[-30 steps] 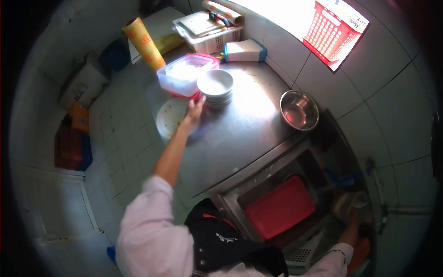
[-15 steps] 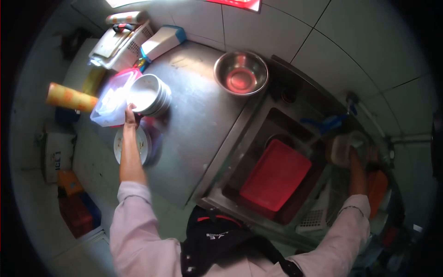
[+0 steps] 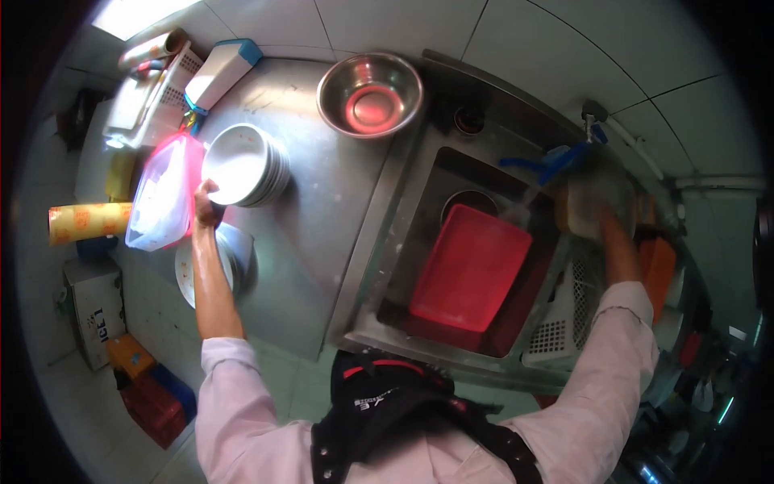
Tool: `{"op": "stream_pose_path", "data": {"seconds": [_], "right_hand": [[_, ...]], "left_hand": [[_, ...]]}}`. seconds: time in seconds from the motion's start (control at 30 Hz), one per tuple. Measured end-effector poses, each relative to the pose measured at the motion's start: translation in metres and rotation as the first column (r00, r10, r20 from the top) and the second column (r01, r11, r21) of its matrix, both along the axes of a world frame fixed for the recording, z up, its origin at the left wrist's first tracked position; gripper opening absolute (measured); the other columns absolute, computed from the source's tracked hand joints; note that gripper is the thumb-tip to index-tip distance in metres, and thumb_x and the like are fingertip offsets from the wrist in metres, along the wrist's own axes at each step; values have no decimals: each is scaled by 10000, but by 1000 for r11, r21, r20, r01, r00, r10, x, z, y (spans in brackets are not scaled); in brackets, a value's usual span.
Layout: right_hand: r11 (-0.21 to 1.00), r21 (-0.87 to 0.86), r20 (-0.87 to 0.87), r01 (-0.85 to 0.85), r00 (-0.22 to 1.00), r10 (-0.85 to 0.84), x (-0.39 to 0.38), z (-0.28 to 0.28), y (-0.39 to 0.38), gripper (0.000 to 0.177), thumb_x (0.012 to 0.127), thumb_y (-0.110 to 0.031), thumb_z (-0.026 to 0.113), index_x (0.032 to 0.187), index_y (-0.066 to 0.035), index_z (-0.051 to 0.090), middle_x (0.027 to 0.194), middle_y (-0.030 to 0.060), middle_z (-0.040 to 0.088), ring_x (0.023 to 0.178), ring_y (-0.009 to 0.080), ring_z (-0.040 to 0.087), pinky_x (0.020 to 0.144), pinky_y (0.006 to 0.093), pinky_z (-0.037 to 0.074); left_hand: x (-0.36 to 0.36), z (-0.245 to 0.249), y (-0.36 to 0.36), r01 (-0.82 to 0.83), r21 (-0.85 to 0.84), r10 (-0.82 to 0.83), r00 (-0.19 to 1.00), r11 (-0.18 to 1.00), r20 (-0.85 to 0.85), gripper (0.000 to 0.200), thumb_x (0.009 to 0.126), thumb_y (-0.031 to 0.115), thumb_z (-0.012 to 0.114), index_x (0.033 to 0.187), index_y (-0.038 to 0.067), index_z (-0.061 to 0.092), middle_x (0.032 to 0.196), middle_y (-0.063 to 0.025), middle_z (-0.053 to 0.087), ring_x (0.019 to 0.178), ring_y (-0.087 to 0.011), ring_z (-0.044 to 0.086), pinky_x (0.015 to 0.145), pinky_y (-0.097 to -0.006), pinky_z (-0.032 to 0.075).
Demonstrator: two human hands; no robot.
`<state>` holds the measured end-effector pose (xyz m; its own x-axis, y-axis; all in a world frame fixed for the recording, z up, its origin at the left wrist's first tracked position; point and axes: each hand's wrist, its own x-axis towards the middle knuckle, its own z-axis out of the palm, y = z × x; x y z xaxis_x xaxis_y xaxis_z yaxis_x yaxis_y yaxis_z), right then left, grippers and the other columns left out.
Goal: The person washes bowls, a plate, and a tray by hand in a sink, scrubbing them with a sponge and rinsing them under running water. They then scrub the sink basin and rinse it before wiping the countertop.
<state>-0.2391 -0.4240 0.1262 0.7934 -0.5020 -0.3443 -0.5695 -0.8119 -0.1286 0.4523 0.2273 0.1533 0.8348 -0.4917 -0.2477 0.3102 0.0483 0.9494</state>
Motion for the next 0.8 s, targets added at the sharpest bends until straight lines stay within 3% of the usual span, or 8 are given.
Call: {"op": "stream_pose_path", "data": {"seconds": [0.07, 0.2, 0.3, 0.37, 0.53, 0.67, 0.73, 0.8], "right_hand": [[1000, -6, -4, -20, 1000, 20, 3, 1, -4, 319, 962, -224, 486, 1233, -64, 540, 1168, 158, 610, 1131, 316, 551, 968, 411, 420], [996, -22, -28, -91, 995, 91, 10, 0, -15, 304, 962, -218, 485, 1216, -64, 550, 1151, 159, 618, 1122, 318, 555, 962, 412, 423], [981, -37, -43, -188, 982, 186, 17, -4, -33, 293, 963, -214, 485, 1204, -64, 558, 1138, 160, 624, 1116, 319, 558, 957, 413, 426], [957, -47, -76, -285, 957, 281, 14, -11, -50, 287, 963, -211, 484, 1196, -64, 564, 1129, 160, 628, 1111, 320, 561, 954, 413, 428], [833, -171, -71, -526, 850, 522, -14, -14, -79, 270, 964, -204, 483, 1175, -64, 577, 1108, 162, 639, 1101, 323, 566, 946, 415, 432], [911, -186, 496, 367, 836, -236, 58, 115, 101, 196, 947, -175, 514, 1040, -43, 625, 1019, 154, 673, 923, 319, 649, 808, 397, 501], [927, 255, 727, 274, 577, -371, 85, 115, 154, 144, 930, -175, 578, 952, -39, 618, 880, 102, 659, 816, 219, 643, 737, 331, 497], [835, 505, 503, 219, 712, -491, 132, 112, 224, 159, 896, -207, 646, 941, -56, 628, 859, 43, 637, 811, 139, 604, 741, 283, 492]], "left_hand": [[2, -15, 2, 111, 182, -158, 950, 977, 270, 173, 861, 125, 425, 754, 57, 543, 776, -62, 567, 771, -171, 566, 741, -312, 479], [-27, -9, -25, 94, 12, -94, 995, 995, 22, 197, 886, 169, 442, 902, 30, 581, 884, -90, 610, 868, -192, 595, 811, -327, 473], [-43, -8, -33, 103, 104, -122, 973, 989, 195, 254, 909, 215, 459, 993, 20, 599, 955, -102, 628, 935, -215, 602, 846, -336, 470], [-66, -2, -47, 8, 21, -8, 1000, 1000, -5, 368, 948, 295, 461, 1152, 10, 571, 1072, -112, 624, 996, -225, 596, 883, -345, 462], [-74, -27, -36, -375, 182, 295, 887, 909, 355, 520, 958, 369, 517, 1297, -23, 476, 1240, -144, 559, 1087, -252, 565, 962, -353, 430], [-99, 15, -57, -653, 302, 190, 571, 695, 799, 433, 903, 197, 607, 1241, -46, 485, 1187, -174, 543, 1084, -278, 539, 970, -376, 420], [-122, 27, -73, -725, 247, 158, 442, 643, 883, 437, 890, 192, 608, 1237, -40, 481, 1203, -188, 526, 1123, -306, 516, 1000, -406, 400], [-142, 31, -84, -774, 186, -19, 220, 605, 975, 494, 837, 173, 614, 1249, -46, 452, 1256, -228, 474, 1199, -365, 440, 1051, -473, 338]]}}
